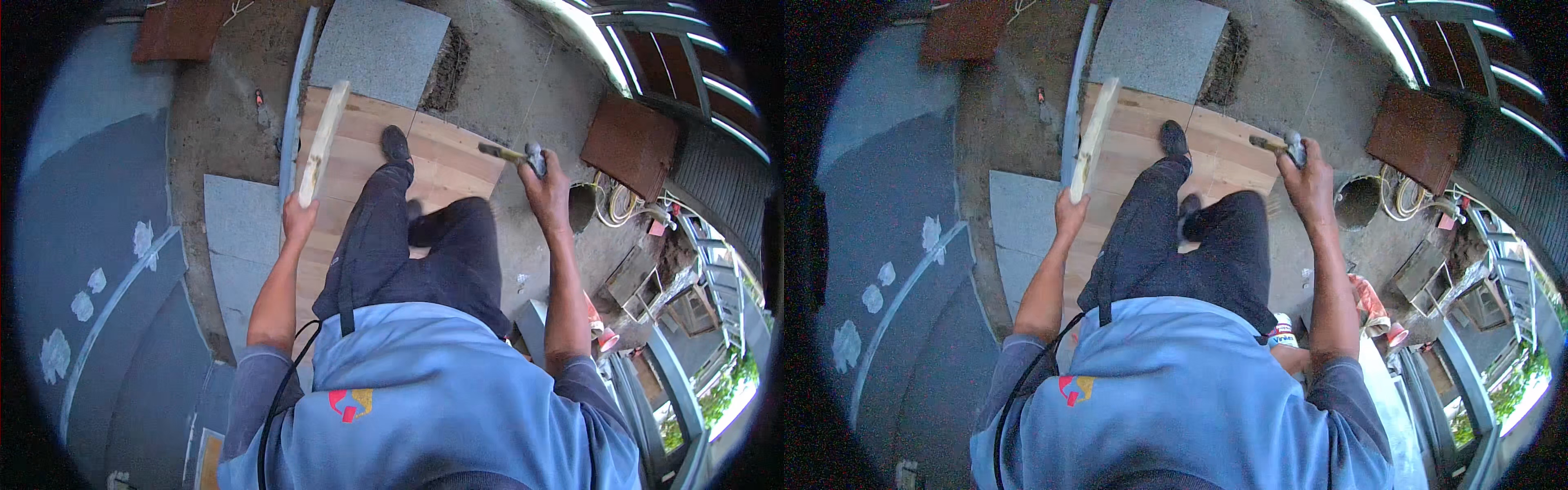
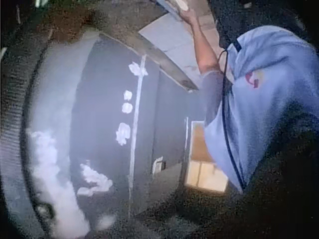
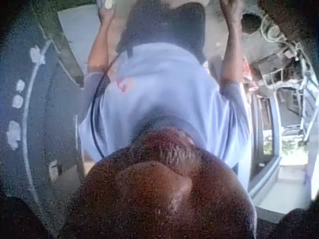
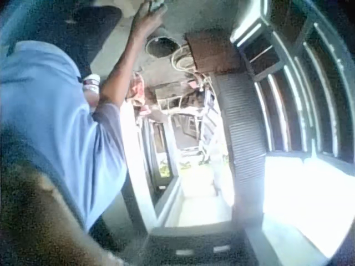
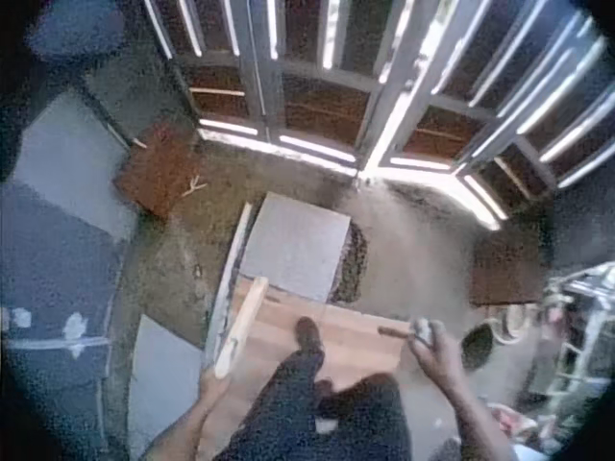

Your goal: Aligning and tapping a floor tile into place using a wooden block and a hammer.

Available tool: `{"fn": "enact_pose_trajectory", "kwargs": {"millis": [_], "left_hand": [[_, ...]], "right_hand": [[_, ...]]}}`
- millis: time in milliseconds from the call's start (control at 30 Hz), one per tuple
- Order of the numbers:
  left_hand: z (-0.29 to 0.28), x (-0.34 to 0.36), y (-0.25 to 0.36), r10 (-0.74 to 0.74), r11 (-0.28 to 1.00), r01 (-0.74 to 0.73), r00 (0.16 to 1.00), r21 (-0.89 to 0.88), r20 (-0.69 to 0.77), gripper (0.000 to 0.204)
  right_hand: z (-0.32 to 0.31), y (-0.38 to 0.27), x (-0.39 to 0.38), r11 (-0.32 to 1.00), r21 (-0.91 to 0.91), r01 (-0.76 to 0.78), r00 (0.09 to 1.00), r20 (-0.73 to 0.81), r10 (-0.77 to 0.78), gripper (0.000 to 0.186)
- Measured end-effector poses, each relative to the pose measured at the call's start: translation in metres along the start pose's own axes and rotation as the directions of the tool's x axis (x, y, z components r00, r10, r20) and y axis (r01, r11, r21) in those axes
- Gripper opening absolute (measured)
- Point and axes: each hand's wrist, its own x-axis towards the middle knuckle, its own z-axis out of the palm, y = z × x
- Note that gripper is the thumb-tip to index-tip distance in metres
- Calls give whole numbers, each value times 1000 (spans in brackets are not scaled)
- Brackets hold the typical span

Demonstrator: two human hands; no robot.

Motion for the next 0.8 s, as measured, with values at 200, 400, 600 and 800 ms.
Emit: {"fn": "enact_pose_trajectory", "kwargs": {"millis": [200,400,600,800], "left_hand": [[10,62,79,-3,999,3,1000,-32,-12,47],[40,134,154,55,998,-50,986,37,-155,48],[99,197,216,1,1000,-2,968,-4,-250,45],[167,239,284,-121,987,144,956,70,-266,43]], "right_hand": [[-29,-23,85,996,-19,90,996,-11,-91,40],[-61,-29,169,973,-90,210,978,26,-209,36],[-85,-18,301,912,-48,408,894,223,-388,30],[-63,-7,474,809,157,567,678,468,-566,38]]}}
